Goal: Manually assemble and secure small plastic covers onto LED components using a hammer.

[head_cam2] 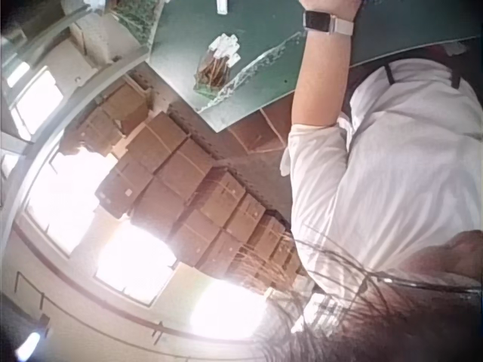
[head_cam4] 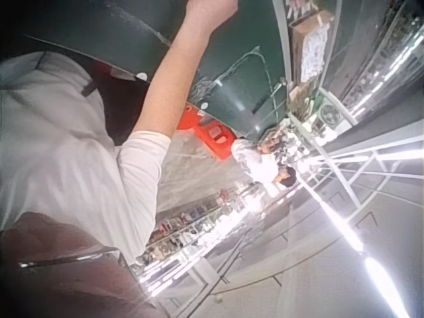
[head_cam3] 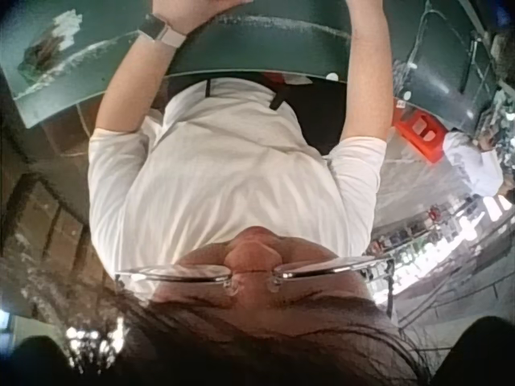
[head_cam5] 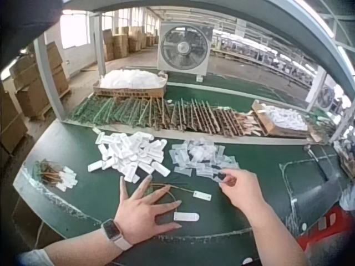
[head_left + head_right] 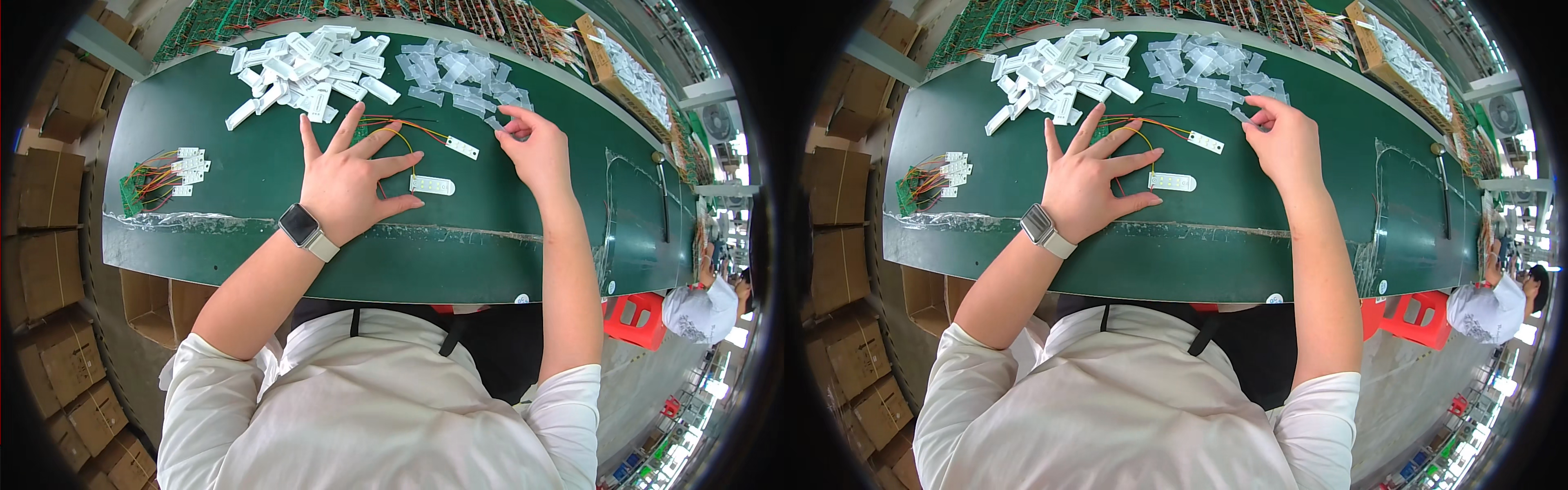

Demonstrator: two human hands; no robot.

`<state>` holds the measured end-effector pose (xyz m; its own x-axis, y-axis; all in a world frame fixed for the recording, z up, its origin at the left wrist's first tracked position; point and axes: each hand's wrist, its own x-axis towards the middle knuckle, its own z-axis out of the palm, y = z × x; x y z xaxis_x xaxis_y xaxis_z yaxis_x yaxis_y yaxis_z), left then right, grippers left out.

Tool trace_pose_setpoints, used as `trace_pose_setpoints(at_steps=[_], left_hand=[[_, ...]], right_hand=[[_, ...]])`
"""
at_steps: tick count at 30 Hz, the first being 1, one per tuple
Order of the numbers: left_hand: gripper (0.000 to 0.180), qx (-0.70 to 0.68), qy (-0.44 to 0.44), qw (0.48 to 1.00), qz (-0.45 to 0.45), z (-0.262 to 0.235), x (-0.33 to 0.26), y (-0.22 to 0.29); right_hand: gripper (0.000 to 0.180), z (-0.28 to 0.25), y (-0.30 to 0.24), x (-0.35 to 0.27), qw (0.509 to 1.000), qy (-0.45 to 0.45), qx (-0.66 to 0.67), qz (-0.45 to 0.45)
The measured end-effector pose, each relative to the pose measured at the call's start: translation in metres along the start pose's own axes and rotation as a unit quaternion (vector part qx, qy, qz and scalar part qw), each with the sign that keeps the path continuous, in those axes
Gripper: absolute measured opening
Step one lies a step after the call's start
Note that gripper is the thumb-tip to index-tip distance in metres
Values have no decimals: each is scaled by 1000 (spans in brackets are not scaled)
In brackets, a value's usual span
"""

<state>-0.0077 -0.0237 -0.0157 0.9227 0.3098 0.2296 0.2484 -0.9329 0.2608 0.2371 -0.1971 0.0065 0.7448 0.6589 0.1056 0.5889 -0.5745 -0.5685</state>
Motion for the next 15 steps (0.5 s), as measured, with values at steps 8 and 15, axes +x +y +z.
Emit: trace_pose_setpoints(at_steps=[8,15], left_hand=[[60,-10,10,1000,1,1,0,-1],[59,-16,5,1000,1,0,1,0]], right_hand=[[18,-11,-22,-50,986,-29,78,-143],[29,6,-17,-69,978,-56,11,-198]])
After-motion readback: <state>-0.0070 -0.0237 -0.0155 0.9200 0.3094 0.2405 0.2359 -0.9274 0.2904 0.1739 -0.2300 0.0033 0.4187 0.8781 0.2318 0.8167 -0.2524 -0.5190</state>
